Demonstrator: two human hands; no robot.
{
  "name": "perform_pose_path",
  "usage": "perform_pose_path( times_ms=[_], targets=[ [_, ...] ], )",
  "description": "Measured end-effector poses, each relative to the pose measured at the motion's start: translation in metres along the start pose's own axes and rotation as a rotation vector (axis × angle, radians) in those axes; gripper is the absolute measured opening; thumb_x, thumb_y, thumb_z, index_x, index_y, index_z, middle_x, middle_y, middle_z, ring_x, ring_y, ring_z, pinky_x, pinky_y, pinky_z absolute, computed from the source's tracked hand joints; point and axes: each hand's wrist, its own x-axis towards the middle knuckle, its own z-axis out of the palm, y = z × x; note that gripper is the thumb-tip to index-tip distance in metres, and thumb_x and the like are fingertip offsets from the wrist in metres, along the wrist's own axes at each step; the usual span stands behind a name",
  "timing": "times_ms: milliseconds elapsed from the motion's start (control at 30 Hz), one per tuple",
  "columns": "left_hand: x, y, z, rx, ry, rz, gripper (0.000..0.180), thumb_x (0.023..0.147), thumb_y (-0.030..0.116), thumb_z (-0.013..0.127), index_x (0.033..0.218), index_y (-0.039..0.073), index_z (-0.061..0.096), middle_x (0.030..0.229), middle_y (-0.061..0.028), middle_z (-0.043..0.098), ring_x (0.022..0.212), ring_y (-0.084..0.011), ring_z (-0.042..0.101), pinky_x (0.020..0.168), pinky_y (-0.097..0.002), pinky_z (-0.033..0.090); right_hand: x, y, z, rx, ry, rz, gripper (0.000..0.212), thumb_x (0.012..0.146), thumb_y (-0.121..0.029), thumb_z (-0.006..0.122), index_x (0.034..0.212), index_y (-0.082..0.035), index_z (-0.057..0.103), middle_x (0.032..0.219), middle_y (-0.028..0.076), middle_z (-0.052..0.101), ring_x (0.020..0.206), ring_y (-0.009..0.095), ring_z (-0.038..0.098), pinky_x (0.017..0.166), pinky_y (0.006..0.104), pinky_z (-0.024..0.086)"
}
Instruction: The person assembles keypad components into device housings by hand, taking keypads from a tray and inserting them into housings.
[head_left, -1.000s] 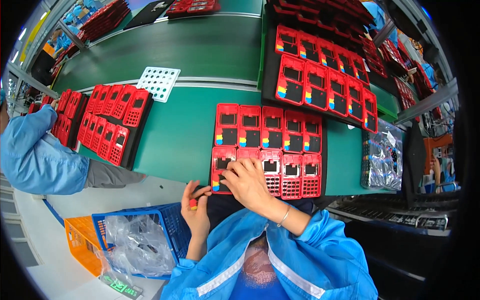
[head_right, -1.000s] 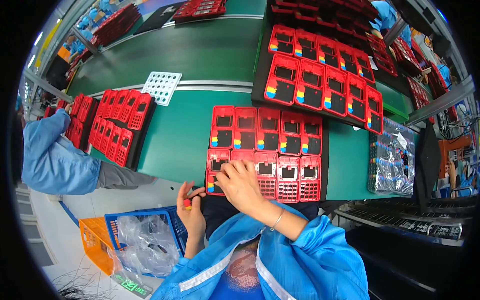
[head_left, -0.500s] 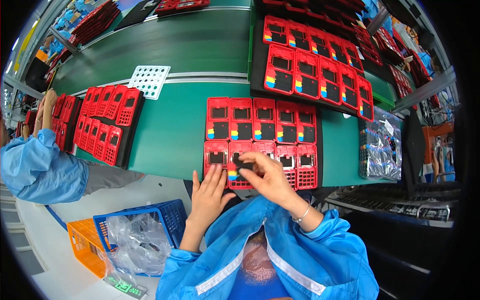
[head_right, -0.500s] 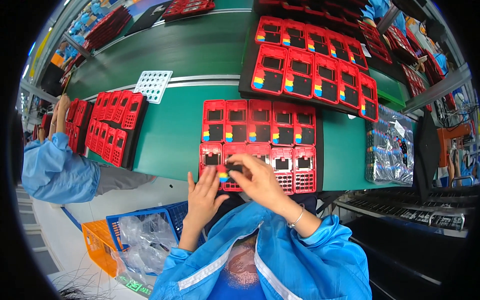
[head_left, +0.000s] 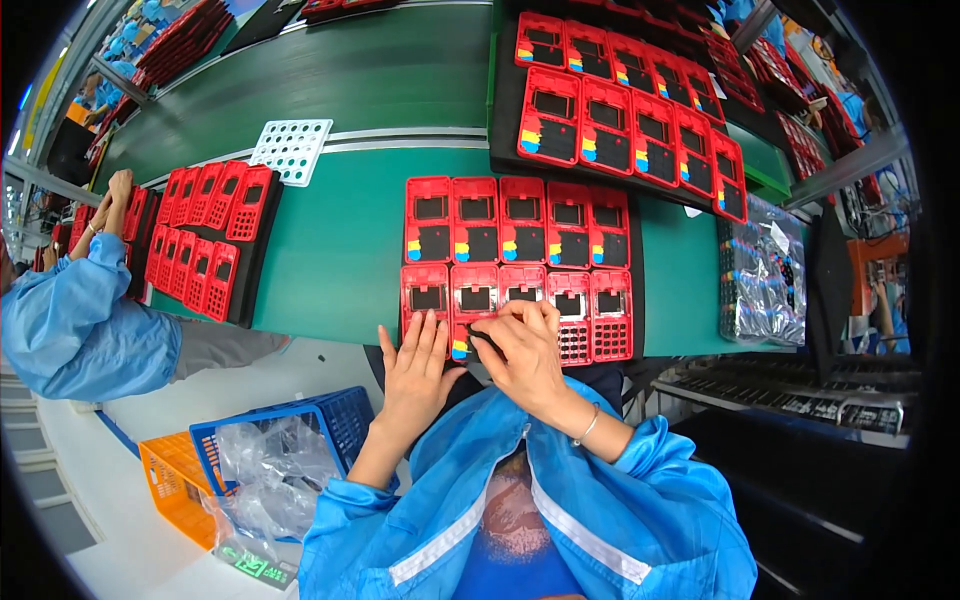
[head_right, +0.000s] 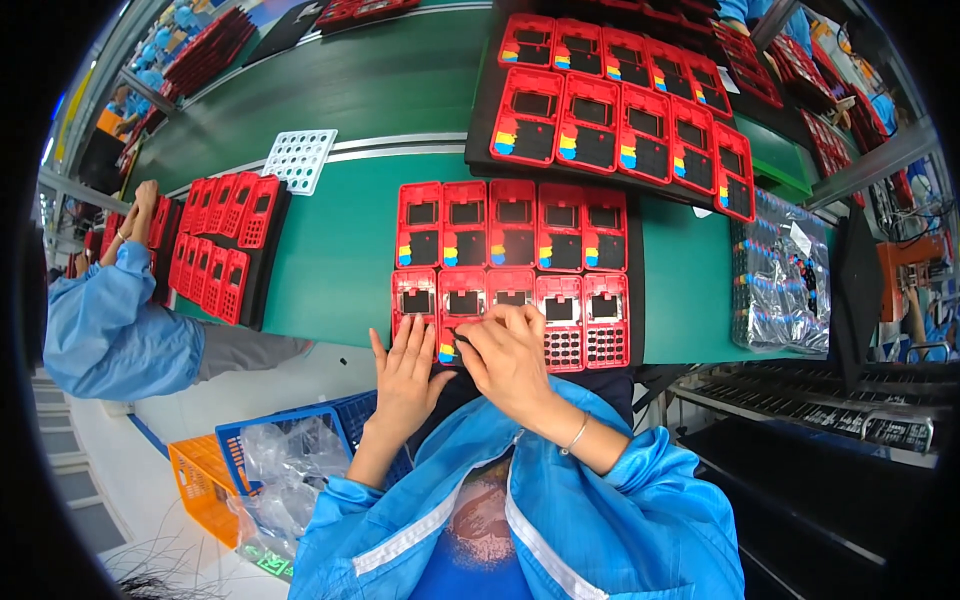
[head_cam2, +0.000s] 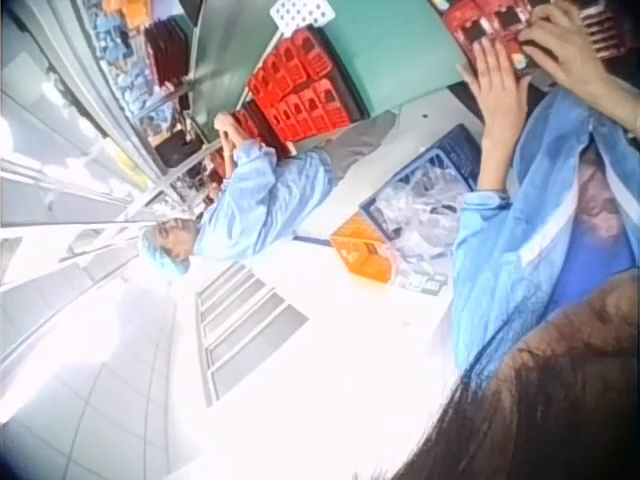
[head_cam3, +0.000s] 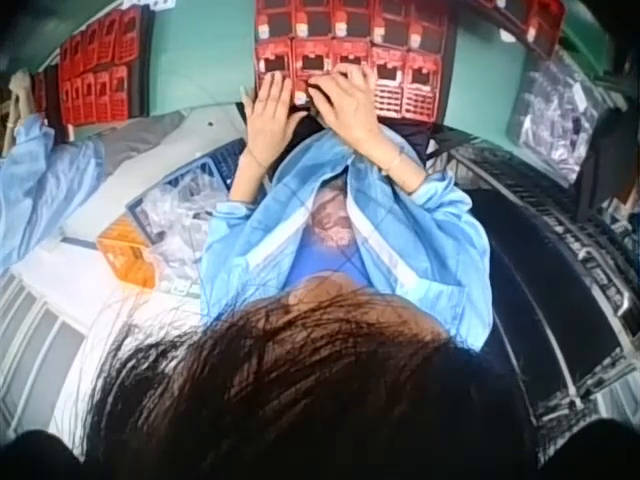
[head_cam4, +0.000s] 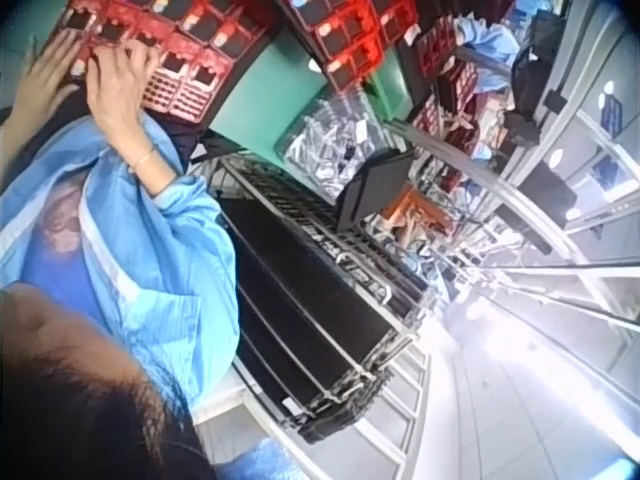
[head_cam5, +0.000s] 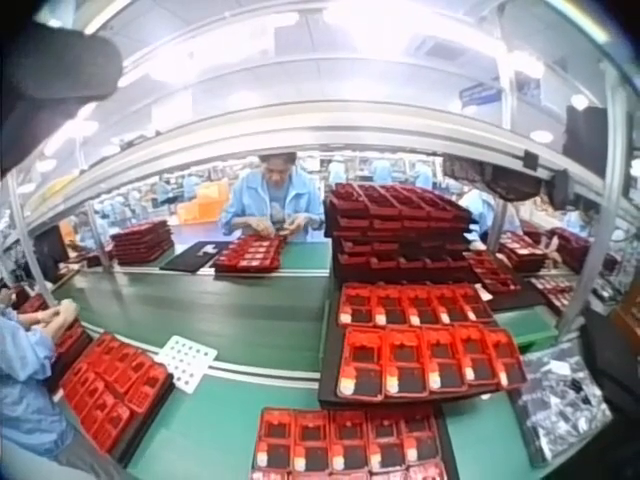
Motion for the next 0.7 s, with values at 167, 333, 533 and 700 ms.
perform_pose_path(
  times_ms=[167,333,533,700],
  targets=[
    [0.002,0.005,0.0,-0.011,0.042,0.027,0.078,0.084,0.032,0.079,0.15,0.001,0.049,0.161,-0.0163,0.043,0.153,-0.034,0.036,0.122,-0.0727,0.008,-0.001,0.009,0.002,-0.067,0.026,-0.037,0.022,0.084,-0.015,0.078,0.105,-0.01,0.075,0.097,0.003,0.066,0.105,0.025,0.059,0.099,0.0458,0.036],
    [0.01,0.011,0.012,0.075,0.037,0.231,0.067,0.088,0.03,0.077,0.145,0.003,0.056,0.158,-0.0126,0.048,0.152,-0.032,0.037,0.121,-0.0722,0.015,-0.001,0.01,-0.007,-0.041,0.079,-0.053,0.029,0.083,-0.011,0.077,0.112,-0.008,0.075,0.11,0.006,0.065,0.107,0.028,0.059,0.093,0.0469,0.043],
    [0.018,0.021,0.014,0.09,-0.018,0.262,0.05,0.091,0.016,0.073,0.137,0.001,0.061,0.147,-0.0166,0.059,0.144,-0.0309,0.049,0.122,-0.0637,0.027,-0.014,0.047,-0.087,-0.033,0.171,0.002,0.024,0.085,-0.004,0.077,0.109,-0.005,0.077,0.105,0.012,0.072,0.093,0.03,0.069,0.081,0.0379,0.057],
    [0.019,0.028,0.018,0.073,-0.009,0.219,0.054,0.089,0.012,0.074,0.139,-0.001,0.059,0.149,-0.0196,0.056,0.144,-0.0322,0.048,0.123,-0.0635,0.026,-0.043,0.131,-0.195,-0.257,0.404,0.265,0.014,0.091,-0.003,0.071,0.104,0.0,0.074,0.1,0.017,0.074,0.094,0.033,0.073,0.081,0.0394,0.059]
  ],
)
